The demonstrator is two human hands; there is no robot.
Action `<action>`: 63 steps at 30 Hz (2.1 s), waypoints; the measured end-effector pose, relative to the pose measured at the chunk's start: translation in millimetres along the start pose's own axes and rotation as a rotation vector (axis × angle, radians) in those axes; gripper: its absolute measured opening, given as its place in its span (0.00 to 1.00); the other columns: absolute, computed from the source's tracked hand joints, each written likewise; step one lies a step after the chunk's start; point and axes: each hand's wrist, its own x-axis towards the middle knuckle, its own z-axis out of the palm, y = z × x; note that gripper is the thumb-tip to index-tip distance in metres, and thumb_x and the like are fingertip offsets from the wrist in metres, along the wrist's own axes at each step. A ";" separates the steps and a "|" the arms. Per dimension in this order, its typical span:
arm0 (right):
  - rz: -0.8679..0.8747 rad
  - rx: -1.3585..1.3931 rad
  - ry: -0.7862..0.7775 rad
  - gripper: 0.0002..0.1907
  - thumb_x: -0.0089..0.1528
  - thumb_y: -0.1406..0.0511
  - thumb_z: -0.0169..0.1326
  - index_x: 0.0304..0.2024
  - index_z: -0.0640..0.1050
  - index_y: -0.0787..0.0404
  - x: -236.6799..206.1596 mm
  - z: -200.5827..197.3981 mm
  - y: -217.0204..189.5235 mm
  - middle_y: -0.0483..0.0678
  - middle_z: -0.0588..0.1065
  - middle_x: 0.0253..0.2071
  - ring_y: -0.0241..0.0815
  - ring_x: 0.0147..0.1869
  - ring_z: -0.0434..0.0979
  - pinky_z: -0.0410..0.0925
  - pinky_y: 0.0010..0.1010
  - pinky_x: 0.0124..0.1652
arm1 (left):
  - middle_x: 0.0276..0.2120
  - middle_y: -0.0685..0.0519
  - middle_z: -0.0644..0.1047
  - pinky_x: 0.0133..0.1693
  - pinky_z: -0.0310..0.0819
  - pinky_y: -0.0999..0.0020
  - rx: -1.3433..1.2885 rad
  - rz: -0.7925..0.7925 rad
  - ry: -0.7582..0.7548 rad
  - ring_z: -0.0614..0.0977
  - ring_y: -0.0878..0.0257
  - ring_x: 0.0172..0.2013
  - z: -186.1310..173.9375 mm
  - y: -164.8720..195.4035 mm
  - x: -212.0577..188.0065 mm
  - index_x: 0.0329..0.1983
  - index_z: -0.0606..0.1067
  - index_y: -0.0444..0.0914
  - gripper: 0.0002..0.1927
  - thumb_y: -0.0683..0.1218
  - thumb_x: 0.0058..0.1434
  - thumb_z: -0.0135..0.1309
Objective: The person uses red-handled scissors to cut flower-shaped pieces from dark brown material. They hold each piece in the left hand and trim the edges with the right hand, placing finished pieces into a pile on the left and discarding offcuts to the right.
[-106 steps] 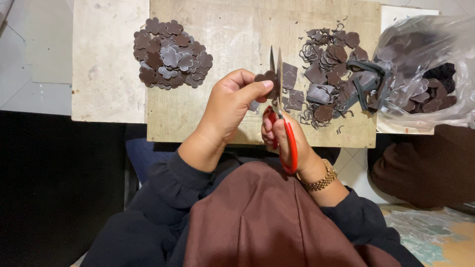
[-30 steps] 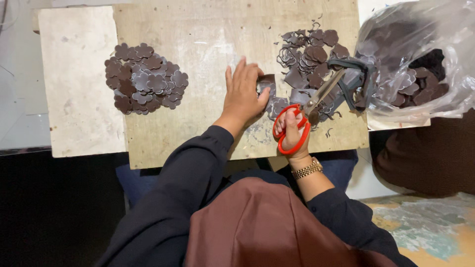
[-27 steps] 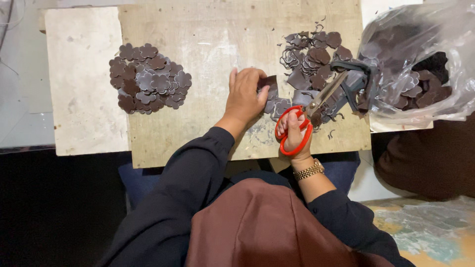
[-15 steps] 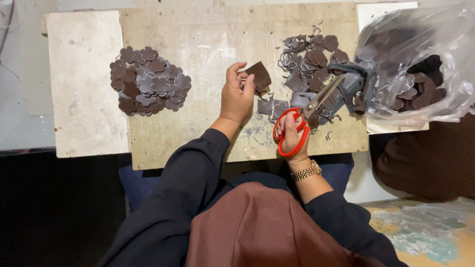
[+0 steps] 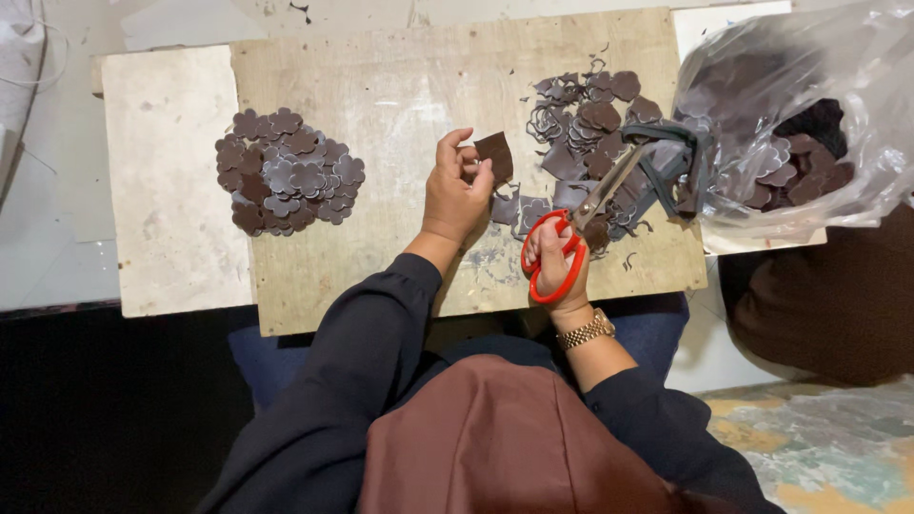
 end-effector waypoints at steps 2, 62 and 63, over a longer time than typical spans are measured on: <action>0.001 0.016 -0.011 0.16 0.73 0.57 0.47 0.34 0.65 0.58 -0.8 -0.5 1.0 0.41 0.63 0.27 0.32 0.30 0.62 0.61 0.24 0.30 | 0.37 0.53 0.77 0.37 0.77 0.73 0.015 -0.028 0.006 0.82 0.66 0.35 -0.1 -0.6 -0.5 0.64 0.64 0.39 0.26 0.39 0.64 0.58; -0.088 -0.206 0.015 0.14 0.71 0.61 0.46 0.30 0.68 0.58 0.6 15.1 -12.2 0.41 0.66 0.21 0.32 0.23 0.66 0.62 0.24 0.25 | 0.43 0.48 0.79 0.42 0.79 0.68 0.154 0.127 0.134 0.83 0.59 0.38 -3.4 7.0 4.8 0.45 0.79 0.38 0.11 0.39 0.59 0.57; -0.081 -0.212 0.023 0.14 0.71 0.61 0.46 0.30 0.69 0.58 0.0 15.6 -12.1 0.41 0.66 0.21 0.32 0.23 0.66 0.61 0.24 0.24 | 0.43 0.48 0.78 0.42 0.79 0.67 0.160 0.109 0.134 0.82 0.59 0.37 -3.9 7.1 4.4 0.45 0.78 0.38 0.11 0.39 0.59 0.58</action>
